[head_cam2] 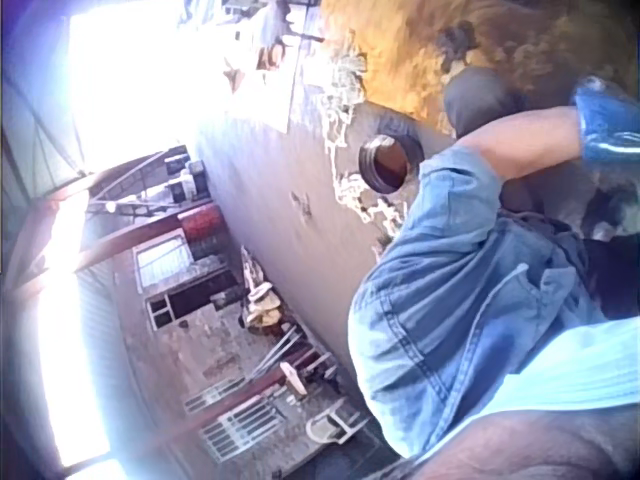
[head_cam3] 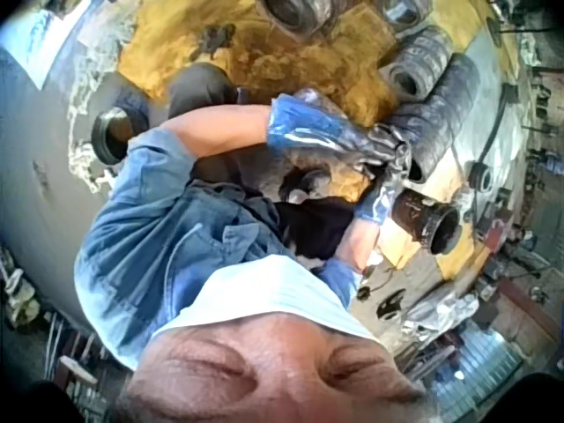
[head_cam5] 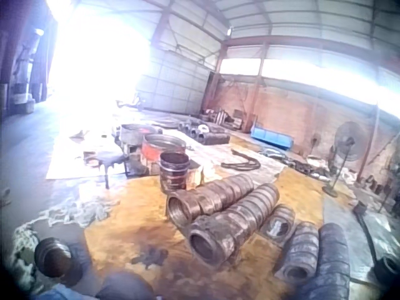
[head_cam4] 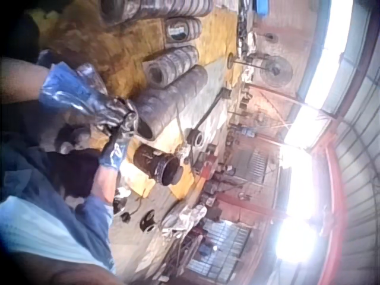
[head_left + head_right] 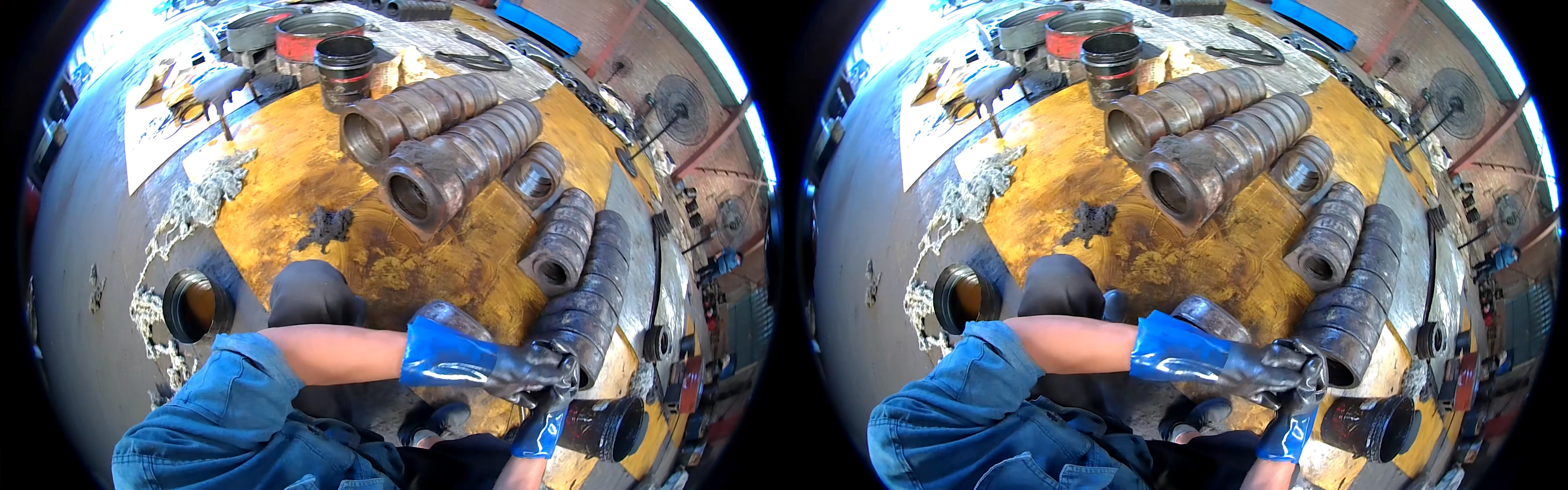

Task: The person sits on the floor and cleans metal parts using a hammer and a brush. They apply a substance from a blue packet to the parts and scrub them thoroughly.

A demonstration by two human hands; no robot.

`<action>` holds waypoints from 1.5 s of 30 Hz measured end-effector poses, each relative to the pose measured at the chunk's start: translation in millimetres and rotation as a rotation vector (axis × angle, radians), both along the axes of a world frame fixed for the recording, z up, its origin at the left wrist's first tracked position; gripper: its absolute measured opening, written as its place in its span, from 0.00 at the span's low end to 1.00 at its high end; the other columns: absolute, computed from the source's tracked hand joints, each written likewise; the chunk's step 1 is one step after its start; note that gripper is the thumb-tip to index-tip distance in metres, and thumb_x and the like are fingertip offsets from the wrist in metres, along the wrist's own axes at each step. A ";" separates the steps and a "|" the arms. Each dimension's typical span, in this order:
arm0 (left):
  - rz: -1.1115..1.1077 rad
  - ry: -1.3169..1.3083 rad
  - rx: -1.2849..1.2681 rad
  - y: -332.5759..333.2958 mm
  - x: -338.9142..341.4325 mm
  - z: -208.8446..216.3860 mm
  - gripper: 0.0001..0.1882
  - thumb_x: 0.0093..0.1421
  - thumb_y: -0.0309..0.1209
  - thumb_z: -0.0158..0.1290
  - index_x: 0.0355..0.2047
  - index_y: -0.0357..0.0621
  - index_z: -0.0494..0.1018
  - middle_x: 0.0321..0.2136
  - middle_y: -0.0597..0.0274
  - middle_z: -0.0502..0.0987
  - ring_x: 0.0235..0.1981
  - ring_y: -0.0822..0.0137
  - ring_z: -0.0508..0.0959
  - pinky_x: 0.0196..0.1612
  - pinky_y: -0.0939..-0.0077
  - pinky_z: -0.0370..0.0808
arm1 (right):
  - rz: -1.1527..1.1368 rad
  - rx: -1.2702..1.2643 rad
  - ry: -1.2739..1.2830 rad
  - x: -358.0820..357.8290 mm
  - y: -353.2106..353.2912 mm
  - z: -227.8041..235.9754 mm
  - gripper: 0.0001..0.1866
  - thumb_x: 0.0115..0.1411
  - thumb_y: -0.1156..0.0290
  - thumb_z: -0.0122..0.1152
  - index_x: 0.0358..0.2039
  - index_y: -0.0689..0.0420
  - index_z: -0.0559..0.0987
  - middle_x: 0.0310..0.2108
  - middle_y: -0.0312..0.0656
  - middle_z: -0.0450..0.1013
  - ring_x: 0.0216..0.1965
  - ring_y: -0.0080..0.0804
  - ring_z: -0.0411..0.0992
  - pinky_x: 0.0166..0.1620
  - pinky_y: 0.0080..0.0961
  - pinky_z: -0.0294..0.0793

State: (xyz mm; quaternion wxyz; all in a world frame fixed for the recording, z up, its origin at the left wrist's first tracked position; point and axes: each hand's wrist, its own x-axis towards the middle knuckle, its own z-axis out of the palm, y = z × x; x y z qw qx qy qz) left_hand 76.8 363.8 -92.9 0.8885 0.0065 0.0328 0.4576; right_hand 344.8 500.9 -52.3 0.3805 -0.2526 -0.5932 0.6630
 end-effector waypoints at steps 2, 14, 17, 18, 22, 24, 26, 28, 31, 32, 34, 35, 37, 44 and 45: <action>0.048 0.155 -0.200 2.1 -12.7 44.9 0.21 0.74 0.33 0.48 0.64 0.36 0.68 0.56 0.57 0.76 0.54 0.71 0.75 0.59 0.73 0.73 | -0.031 -0.011 -0.016 -20.0 -4.2 8.1 0.32 0.70 0.45 0.55 0.55 0.65 0.74 0.49 0.52 0.77 0.46 0.43 0.78 0.49 0.38 0.80; 0.606 1.985 0.298 78.9 -334.9 -14.4 0.31 0.59 0.35 0.61 0.62 0.40 0.73 0.57 0.44 0.77 0.58 0.55 0.77 0.65 0.61 0.71 | -0.129 0.395 -0.638 -116.7 76.3 -151.0 0.26 0.68 0.51 0.58 0.53 0.62 0.76 0.43 0.46 0.75 0.40 0.33 0.74 0.43 0.27 0.72; 0.519 2.212 -0.052 5.3 -415.9 -146.6 0.41 0.58 0.43 0.65 0.68 0.41 0.64 0.63 0.43 0.72 0.66 0.52 0.70 0.68 0.63 0.66 | -0.347 -0.764 -0.549 -147.1 56.7 -217.4 0.11 0.66 0.60 0.63 0.37 0.54 0.81 0.22 0.36 0.73 0.19 0.22 0.69 0.21 0.16 0.66; 0.433 2.295 -0.178 6.1 -423.1 -172.4 0.43 0.58 0.44 0.65 0.69 0.41 0.62 0.64 0.44 0.71 0.68 0.53 0.68 0.69 0.63 0.66 | -0.403 -0.520 -0.545 -120.8 71.4 -250.9 0.09 0.65 0.60 0.64 0.33 0.52 0.80 0.18 0.34 0.70 0.16 0.23 0.67 0.19 0.18 0.65; 0.134 2.524 -0.307 -13.7 -448.6 -307.6 0.36 0.66 0.47 0.57 0.69 0.44 0.63 0.65 0.46 0.70 0.65 0.51 0.71 0.65 0.58 0.70 | -0.276 0.520 -0.798 -102.3 65.6 -279.4 0.10 0.62 0.72 0.62 0.43 0.58 0.80 0.21 0.32 0.70 0.19 0.21 0.67 0.23 0.18 0.66; 0.652 1.117 -0.309 -27.2 -469.2 -359.9 0.33 0.70 0.49 0.52 0.69 0.46 0.64 0.63 0.48 0.72 0.59 0.52 0.76 0.59 0.51 0.74 | -0.159 0.793 -0.802 -119.2 57.9 -261.2 0.14 0.62 0.73 0.60 0.48 0.60 0.79 0.28 0.38 0.74 0.26 0.29 0.71 0.31 0.25 0.71; 0.805 0.833 -0.696 65.8 -406.4 -377.5 0.26 0.74 0.53 0.42 0.59 0.50 0.75 0.49 0.54 0.83 0.40 0.54 0.83 0.42 0.43 0.78 | -0.157 0.947 -0.887 -103.7 66.4 -232.3 0.18 0.63 0.74 0.58 0.53 0.62 0.78 0.36 0.44 0.78 0.33 0.37 0.76 0.39 0.31 0.76; 0.942 0.914 -0.840 75.9 -415.0 -397.7 0.15 0.70 0.41 0.48 0.38 0.47 0.81 0.28 0.56 0.82 0.23 0.56 0.80 0.26 0.49 0.73 | -0.125 0.984 -0.873 -114.9 70.2 -222.8 0.17 0.68 0.66 0.57 0.52 0.61 0.78 0.44 0.53 0.79 0.44 0.51 0.78 0.49 0.42 0.76; 1.040 0.824 -1.044 79.7 -420.1 -406.8 0.12 0.67 0.33 0.49 0.27 0.42 0.76 0.22 0.52 0.79 0.20 0.51 0.79 0.21 0.53 0.73 | -0.129 0.862 -0.928 -119.4 65.2 -226.4 0.20 0.73 0.56 0.52 0.53 0.60 0.78 0.47 0.55 0.79 0.48 0.56 0.77 0.54 0.46 0.75; 1.038 0.947 -0.815 44.7 -439.9 -411.3 0.10 0.66 0.28 0.48 0.28 0.41 0.76 0.23 0.51 0.80 0.21 0.51 0.80 0.20 0.54 0.73 | -0.115 0.837 -0.897 -130.5 61.9 -229.8 0.20 0.73 0.56 0.52 0.53 0.60 0.79 0.48 0.55 0.79 0.48 0.56 0.77 0.54 0.46 0.75; 0.402 1.892 -0.372 52.0 -412.1 -395.2 0.12 0.60 0.14 0.45 0.34 0.38 0.78 0.25 0.49 0.82 0.23 0.55 0.82 0.18 0.61 0.74 | -0.127 0.814 -0.932 -118.2 64.9 -225.4 0.21 0.72 0.55 0.53 0.53 0.59 0.79 0.48 0.55 0.78 0.50 0.57 0.77 0.54 0.47 0.74; 0.310 1.761 -0.299 76.4 -387.0 -367.3 0.13 0.58 0.14 0.46 0.38 0.37 0.78 0.25 0.51 0.82 0.23 0.57 0.82 0.19 0.62 0.76 | -0.163 0.834 -0.940 -110.3 66.8 -223.1 0.21 0.72 0.54 0.53 0.53 0.58 0.79 0.48 0.55 0.78 0.50 0.56 0.77 0.55 0.47 0.74; 0.122 1.538 -0.202 106.5 -348.3 -291.7 0.18 0.53 0.12 0.49 0.44 0.36 0.78 0.25 0.53 0.83 0.23 0.61 0.83 0.22 0.64 0.80 | -0.214 0.853 -0.918 -104.4 65.6 -226.2 0.21 0.72 0.54 0.53 0.53 0.58 0.79 0.48 0.55 0.78 0.50 0.56 0.77 0.55 0.47 0.75; 0.033 1.842 0.597 144.8 -247.7 -139.7 0.22 0.50 0.18 0.53 0.48 0.39 0.79 0.42 0.54 0.82 0.42 0.64 0.82 0.47 0.68 0.80 | -0.540 0.498 -0.703 -101.1 65.0 -241.3 0.21 0.73 0.57 0.51 0.51 0.62 0.79 0.47 0.53 0.79 0.49 0.51 0.77 0.56 0.42 0.75; 0.036 1.837 0.647 147.3 -235.5 -126.2 0.22 0.51 0.18 0.55 0.48 0.39 0.79 0.41 0.54 0.82 0.40 0.64 0.83 0.44 0.68 0.82 | -0.584 0.456 -0.666 -100.1 66.1 -244.9 0.21 0.73 0.58 0.51 0.51 0.63 0.79 0.47 0.53 0.79 0.49 0.49 0.77 0.57 0.41 0.74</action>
